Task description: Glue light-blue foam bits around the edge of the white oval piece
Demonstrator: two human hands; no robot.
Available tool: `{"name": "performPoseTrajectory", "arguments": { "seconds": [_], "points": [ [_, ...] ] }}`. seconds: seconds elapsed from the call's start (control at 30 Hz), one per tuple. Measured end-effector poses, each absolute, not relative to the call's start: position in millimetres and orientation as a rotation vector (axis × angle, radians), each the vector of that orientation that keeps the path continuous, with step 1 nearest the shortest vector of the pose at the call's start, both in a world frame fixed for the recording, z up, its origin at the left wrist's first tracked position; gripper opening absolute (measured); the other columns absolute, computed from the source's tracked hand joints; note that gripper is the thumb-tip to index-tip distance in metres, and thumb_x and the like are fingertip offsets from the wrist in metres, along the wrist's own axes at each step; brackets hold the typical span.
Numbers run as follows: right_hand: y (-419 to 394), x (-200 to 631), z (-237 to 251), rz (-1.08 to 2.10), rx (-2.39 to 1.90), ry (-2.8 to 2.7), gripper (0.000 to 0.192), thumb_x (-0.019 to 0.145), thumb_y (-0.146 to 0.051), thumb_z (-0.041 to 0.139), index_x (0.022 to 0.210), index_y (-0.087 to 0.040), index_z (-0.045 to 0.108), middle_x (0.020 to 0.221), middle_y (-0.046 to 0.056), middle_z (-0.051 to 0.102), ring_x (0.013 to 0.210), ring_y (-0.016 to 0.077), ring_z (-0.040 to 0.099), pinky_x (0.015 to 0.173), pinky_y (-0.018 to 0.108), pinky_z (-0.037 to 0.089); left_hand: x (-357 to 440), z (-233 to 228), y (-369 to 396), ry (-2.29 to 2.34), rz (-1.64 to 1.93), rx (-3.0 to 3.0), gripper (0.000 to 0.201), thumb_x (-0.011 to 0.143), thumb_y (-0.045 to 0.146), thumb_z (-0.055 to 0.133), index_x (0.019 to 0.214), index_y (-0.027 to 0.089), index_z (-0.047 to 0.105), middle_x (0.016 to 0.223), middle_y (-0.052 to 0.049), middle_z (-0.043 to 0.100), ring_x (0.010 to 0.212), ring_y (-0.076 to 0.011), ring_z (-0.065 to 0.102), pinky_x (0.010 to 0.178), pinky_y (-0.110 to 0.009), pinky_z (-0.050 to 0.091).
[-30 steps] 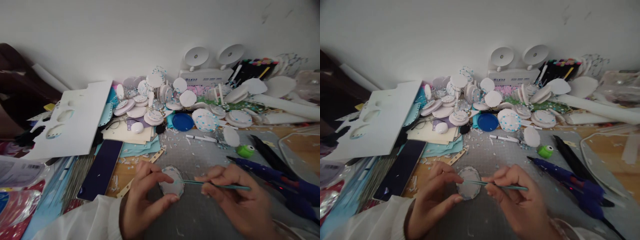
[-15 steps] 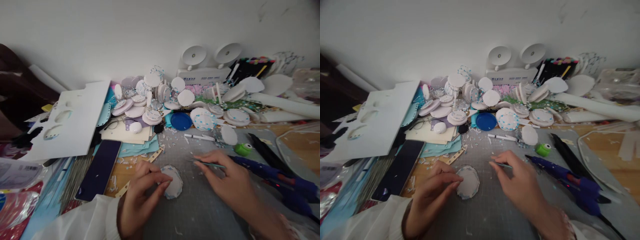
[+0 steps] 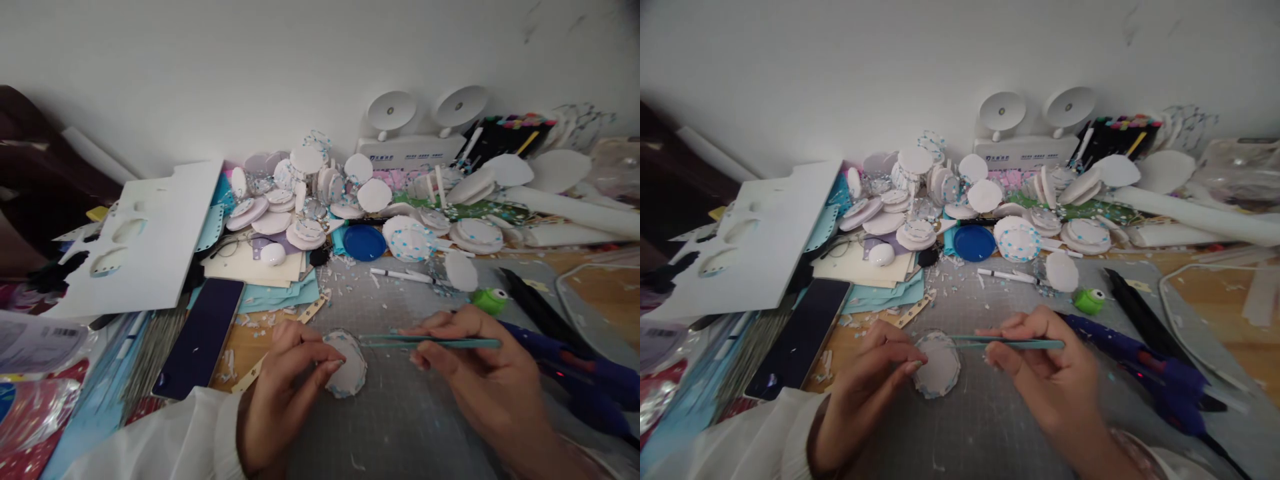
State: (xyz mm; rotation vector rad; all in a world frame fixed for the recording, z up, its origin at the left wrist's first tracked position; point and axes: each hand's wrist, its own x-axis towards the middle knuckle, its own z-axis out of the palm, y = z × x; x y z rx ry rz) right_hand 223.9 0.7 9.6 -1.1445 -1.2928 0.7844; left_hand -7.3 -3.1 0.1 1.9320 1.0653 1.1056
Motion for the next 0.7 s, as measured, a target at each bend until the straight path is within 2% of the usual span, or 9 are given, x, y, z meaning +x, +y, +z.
{"name": "performPoseTrajectory", "arguments": {
  "seconds": [0.13,0.4,0.57,0.7],
  "points": [
    [0.0,220.2,9.7,1.021,-1.064,-1.259,0.019,0.080,-0.037,0.080,0.074,-0.027,0.064,0.069,-0.002,0.068,0.047,0.0117,0.066,0.043,0.019,0.057,-7.3,-0.1,-3.3,1.056,1.081,1.995,0.014,0.101,0.024,0.055,0.098,0.022,0.069,0.088,-0.004,0.061,0.085,-0.0190,0.057,0.079,-0.033,0.041],
    [-3.3,213.8,13.1,1.196,-1.057,-1.184,0.018,0.078,-0.032,0.082,0.074,-0.024,0.066,0.069,-0.002,0.067,0.051,0.0112,0.068,0.048,0.018,0.057,-7.9,2.3,-4.0,1.034,1.018,2.083,0.019,0.104,0.025,0.050,0.095,0.020,0.066,0.087,-0.002,0.058,0.084,-0.0175,0.053,0.081,-0.032,0.037],
    [0.5,212.9,16.1,1.318,-1.083,-1.120,0.027,0.074,-0.035,0.084,0.069,-0.021,0.062,0.062,-0.001,0.067,0.046,0.0112,0.064,0.043,0.019,0.053,-6.9,-0.3,-3.9,1.027,1.064,2.094,0.024,0.105,0.029,0.048,0.095,0.020,0.067,0.086,-0.002,0.057,0.084,-0.0175,0.051,0.082,-0.032,0.034],
    [2.2,214.2,9.3,1.398,-1.095,-1.065,0.027,0.076,-0.034,0.083,0.070,-0.021,0.060,0.063,-0.002,0.067,0.046,0.0108,0.063,0.042,0.019,0.051,-7.0,-0.3,-4.2,0.991,1.080,2.123,0.023,0.105,0.027,0.047,0.096,0.019,0.067,0.086,-0.002,0.057,0.083,-0.0171,0.051,0.081,-0.032,0.034]
  ]
}}
